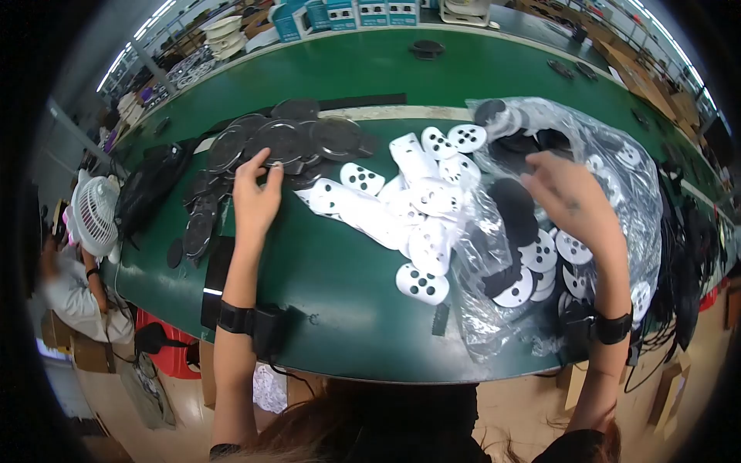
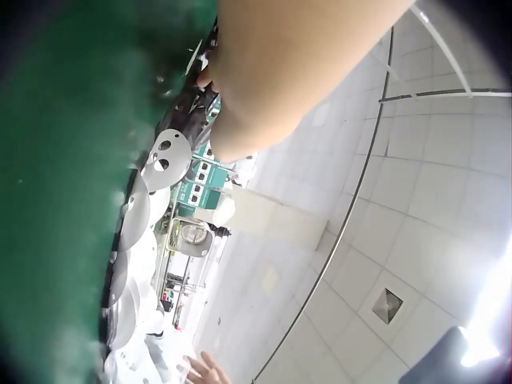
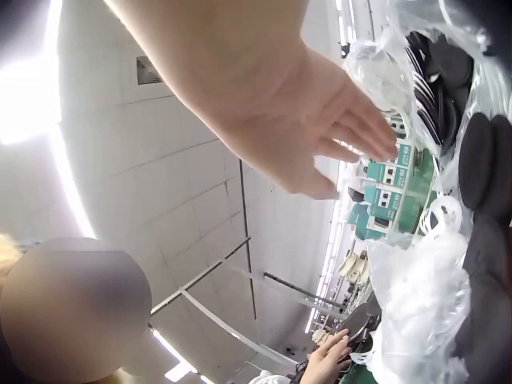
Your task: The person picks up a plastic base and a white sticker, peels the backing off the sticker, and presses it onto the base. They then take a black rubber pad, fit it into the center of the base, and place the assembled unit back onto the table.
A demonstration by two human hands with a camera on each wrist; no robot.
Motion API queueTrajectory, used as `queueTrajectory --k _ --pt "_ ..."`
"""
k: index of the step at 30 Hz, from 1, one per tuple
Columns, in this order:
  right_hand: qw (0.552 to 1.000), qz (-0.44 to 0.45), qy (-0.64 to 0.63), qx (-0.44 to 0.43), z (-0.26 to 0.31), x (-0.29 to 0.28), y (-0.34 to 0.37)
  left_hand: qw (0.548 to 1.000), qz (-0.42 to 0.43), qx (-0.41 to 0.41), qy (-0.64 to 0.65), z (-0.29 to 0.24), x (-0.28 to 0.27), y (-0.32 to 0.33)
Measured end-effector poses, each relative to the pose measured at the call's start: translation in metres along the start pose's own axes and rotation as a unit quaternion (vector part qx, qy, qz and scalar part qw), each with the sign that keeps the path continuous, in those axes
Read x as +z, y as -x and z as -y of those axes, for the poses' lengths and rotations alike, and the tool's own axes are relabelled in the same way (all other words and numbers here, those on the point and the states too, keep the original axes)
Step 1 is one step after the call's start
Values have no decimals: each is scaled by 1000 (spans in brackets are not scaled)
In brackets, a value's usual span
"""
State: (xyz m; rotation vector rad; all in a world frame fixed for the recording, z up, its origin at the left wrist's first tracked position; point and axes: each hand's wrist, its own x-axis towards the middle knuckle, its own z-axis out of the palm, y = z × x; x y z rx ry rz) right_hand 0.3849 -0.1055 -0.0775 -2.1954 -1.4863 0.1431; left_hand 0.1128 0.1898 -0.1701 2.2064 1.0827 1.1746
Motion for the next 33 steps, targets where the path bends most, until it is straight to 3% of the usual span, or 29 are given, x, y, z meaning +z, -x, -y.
queueTrajectory --k 3,5,13,17,19,22,24,25,27,31,33 --pt "995 -4 84 -56 -35 21 19 995 -32 -56 75 -6 -4 -2" --pt "995 21 96 -9 -33 32 20 980 -57 -63 181 -13 -7 -1" --pt "996 -84 11 0 -26 42 15 929 -37 -79 359 -46 -18 8" --pt "990 -143 -21 9 -24 35 9 885 80 -138 438 -68 -21 19" --pt "984 -145 -60 79 -12 28 7 843 130 -190 486 -73 -21 23" --pt "970 -198 -131 44 -1 22 8 771 219 -241 547 -81 -20 31" --pt "912 -216 -344 51 18 14 10 738 270 -257 562 -83 -17 38" --pt "912 -216 -343 55 21 13 13 729 288 -264 562 -84 -15 42" --pt "838 -80 -532 92 28 14 19 702 336 -270 567 -92 -14 49" --pt "832 -28 -549 78 58 48 23 674 401 -278 555 -105 -16 61" --pt "810 18 -574 118 65 50 25 659 430 -253 562 -117 -23 63"
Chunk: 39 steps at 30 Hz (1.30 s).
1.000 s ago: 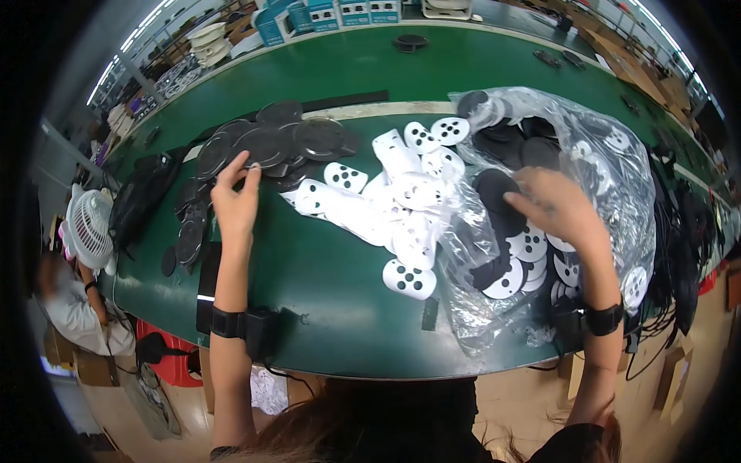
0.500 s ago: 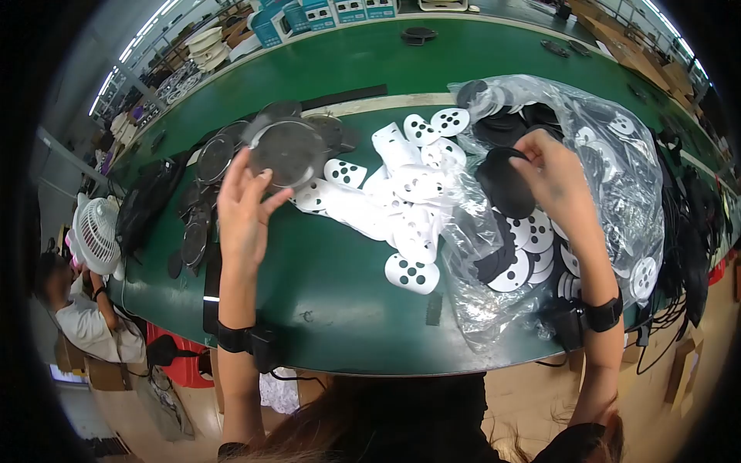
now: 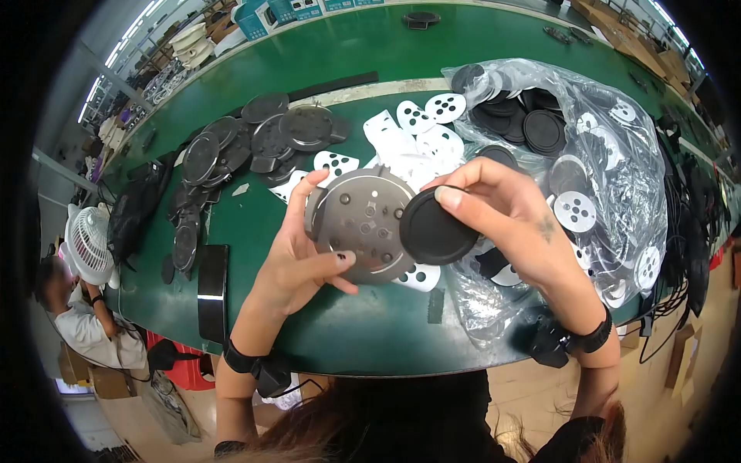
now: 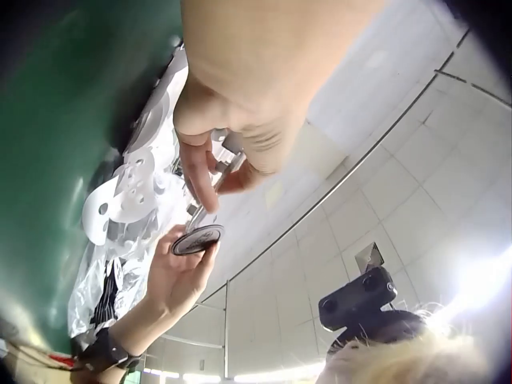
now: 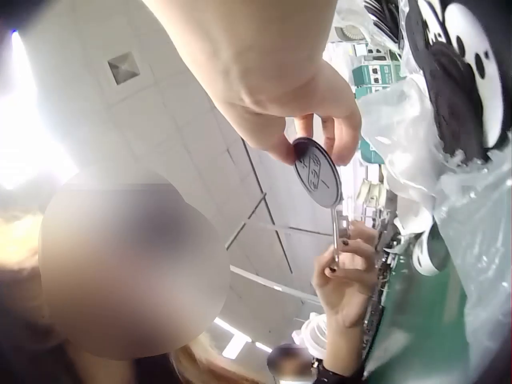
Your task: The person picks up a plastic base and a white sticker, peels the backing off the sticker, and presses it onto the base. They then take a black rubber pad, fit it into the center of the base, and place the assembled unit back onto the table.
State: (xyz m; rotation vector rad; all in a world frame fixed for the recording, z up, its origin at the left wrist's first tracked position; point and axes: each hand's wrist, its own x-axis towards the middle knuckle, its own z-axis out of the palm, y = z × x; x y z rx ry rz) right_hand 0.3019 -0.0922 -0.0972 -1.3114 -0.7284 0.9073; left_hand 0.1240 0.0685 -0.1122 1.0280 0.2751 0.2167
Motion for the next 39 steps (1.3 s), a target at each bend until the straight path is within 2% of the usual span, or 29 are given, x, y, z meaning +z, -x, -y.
queueTrajectory --k 1,5,7,8,10,11,12,14,15,16,17,18,19,20,22,26,28,35,37,39 --pt "999 14 -8 39 0 -3 0 1000 -18 4 -22 2 5 0" --pt "999 6 9 38 -1 0 2 998 16 38 -46 3 5 1" --pt "997 -2 46 -65 -3 0 3 991 10 29 -130 5 0 2" --pt "997 -2 46 -64 -1 -2 5 991 10 28 -129 6 -2 3" --pt "1000 10 -1 0 8 -5 10 965 -2 25 -260 9 -7 6" --pt "997 34 -75 2 10 -2 11 962 0 47 -268 4 5 8" --pt "997 34 -76 3 9 5 13 962 0 46 -268 6 4 8" --pt "997 0 -31 -69 6 17 17 963 62 55 -258 10 2 9" --pt "981 31 -5 -192 -6 15 15 961 86 44 -260 7 3 10" --pt "948 5 115 -298 -12 14 14 961 85 43 -260 8 4 11" --pt "902 16 234 -363 -10 11 14 964 87 69 -241 10 6 11" --pt "838 28 348 -420 -7 9 13 966 89 96 -222 11 6 11" --pt "829 29 355 -431 -9 13 14 964 90 113 -224 13 5 11" --pt "809 39 396 -433 -8 15 16 964 90 111 -224 13 7 13" --pt "783 36 419 -458 -13 18 14 969 25 102 -226 13 13 16" --pt "802 37 450 -391 1 23 18 980 13 61 -189 14 16 14" --pt "772 31 492 -402 4 25 19 951 42 124 -279 20 11 12" --pt "798 58 468 -374 -4 23 18 940 15 142 -310 32 11 10" --pt "811 67 449 -369 -5 24 18 903 8 213 -373 30 12 9" --pt "815 65 442 -370 -5 25 18 915 3 198 -353 31 13 9"
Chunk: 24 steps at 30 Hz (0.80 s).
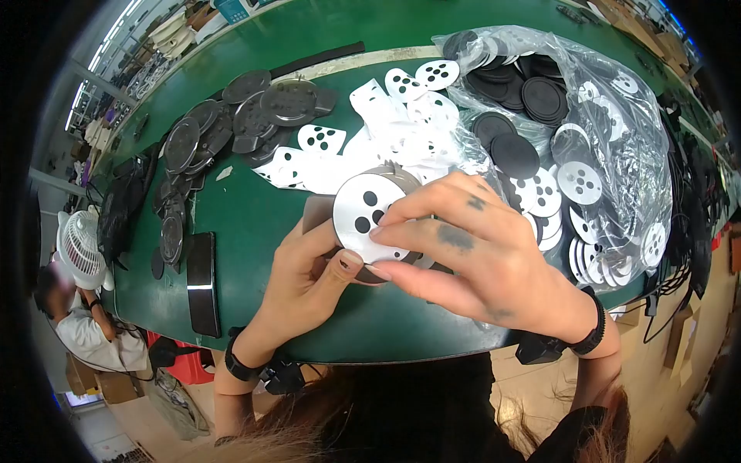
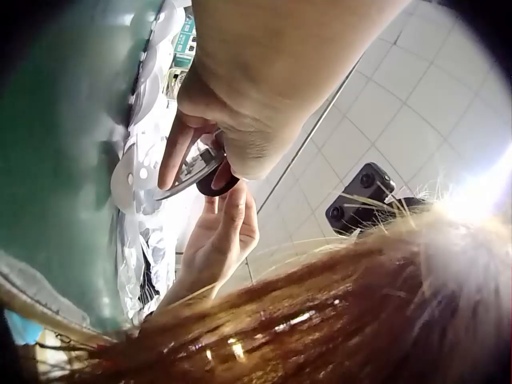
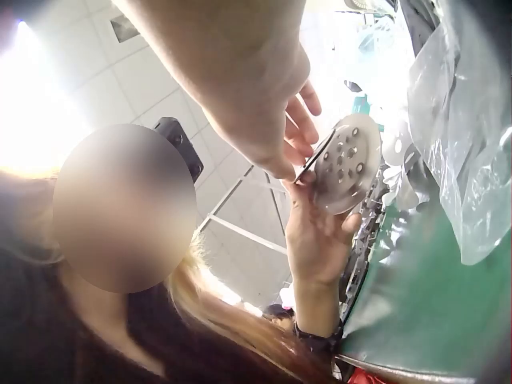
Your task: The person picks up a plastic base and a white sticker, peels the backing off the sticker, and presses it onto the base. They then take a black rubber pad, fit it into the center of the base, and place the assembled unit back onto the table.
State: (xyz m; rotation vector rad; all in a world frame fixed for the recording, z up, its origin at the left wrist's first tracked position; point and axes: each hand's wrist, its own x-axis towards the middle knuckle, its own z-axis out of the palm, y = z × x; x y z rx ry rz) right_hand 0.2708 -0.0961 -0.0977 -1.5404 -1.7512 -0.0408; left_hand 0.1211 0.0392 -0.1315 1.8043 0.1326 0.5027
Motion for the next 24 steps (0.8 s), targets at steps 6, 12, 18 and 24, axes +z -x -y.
queueTrajectory --k 6,12,18,24 --pt "1000 -4 -12 6 2 3 2 1000 -12 -8 -4 7 1 2" --pt "998 -22 44 -35 9 12 6 996 -53 14 -63 2 6 2" --pt "998 -40 25 -34 5 14 7 995 -42 17 -92 3 6 3" --pt "997 -30 -69 -5 6 7 2 997 -58 -1 -42 1 4 3"
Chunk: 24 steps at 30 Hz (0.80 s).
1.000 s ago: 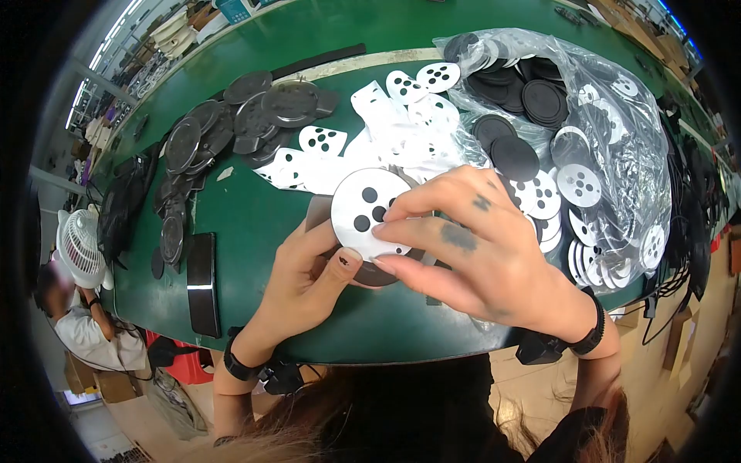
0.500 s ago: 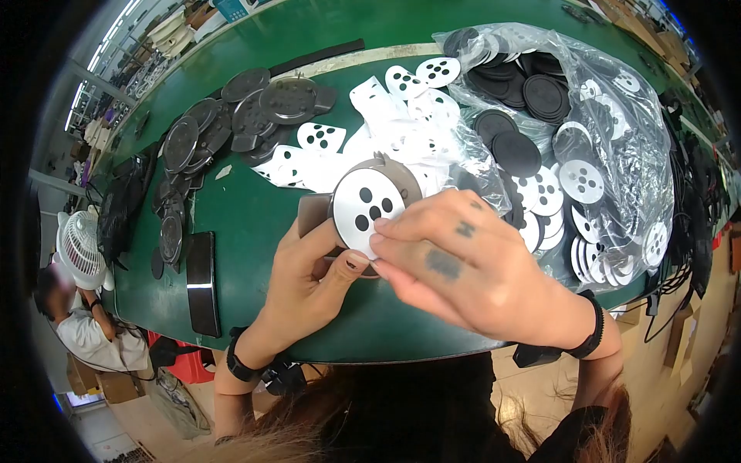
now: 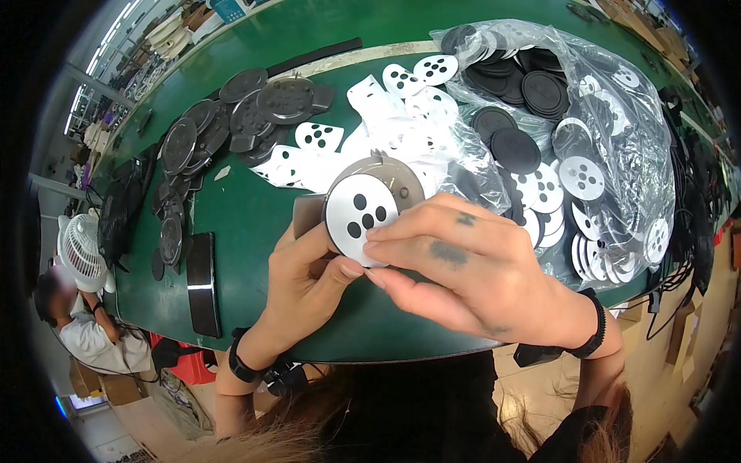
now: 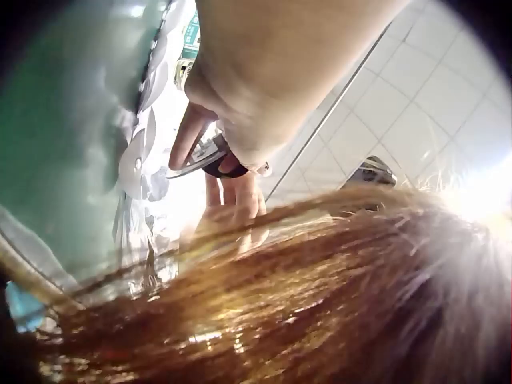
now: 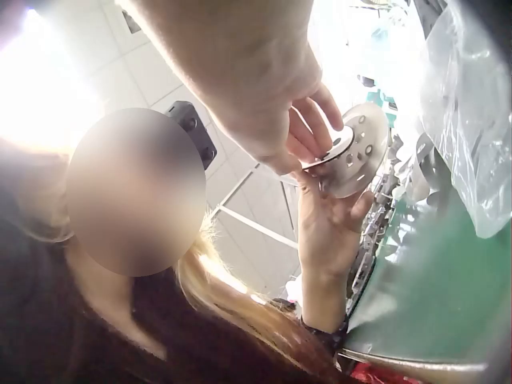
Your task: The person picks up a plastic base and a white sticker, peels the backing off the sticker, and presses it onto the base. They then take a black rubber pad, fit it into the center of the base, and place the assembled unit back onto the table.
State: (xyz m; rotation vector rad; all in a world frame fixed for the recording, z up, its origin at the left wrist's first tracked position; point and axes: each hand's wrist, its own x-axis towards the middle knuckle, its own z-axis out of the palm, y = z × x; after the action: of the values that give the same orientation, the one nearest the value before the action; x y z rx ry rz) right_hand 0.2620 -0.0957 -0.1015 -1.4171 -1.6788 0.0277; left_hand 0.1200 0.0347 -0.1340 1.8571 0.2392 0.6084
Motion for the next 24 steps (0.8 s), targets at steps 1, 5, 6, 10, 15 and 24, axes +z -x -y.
queueTrajectory --k 1,5,6,10,15,24 --pt "1000 0 -5 7 0 0 0 1000 8 11 -14 1 -1 0" --pt "1000 4 -7 2 1 -1 0 997 1 60 -48 0 -2 -3" --pt "1000 10 -10 -3 1 -2 1 996 1 69 -61 1 -2 -3" --pt "1000 11 -8 -13 1 0 5 988 20 115 -104 -1 -3 -6" --pt "1000 3 15 -14 3 3 8 984 23 135 -116 0 -1 -7" --pt "1000 0 2 21 1 -1 7 987 45 107 -112 -1 -2 -6"
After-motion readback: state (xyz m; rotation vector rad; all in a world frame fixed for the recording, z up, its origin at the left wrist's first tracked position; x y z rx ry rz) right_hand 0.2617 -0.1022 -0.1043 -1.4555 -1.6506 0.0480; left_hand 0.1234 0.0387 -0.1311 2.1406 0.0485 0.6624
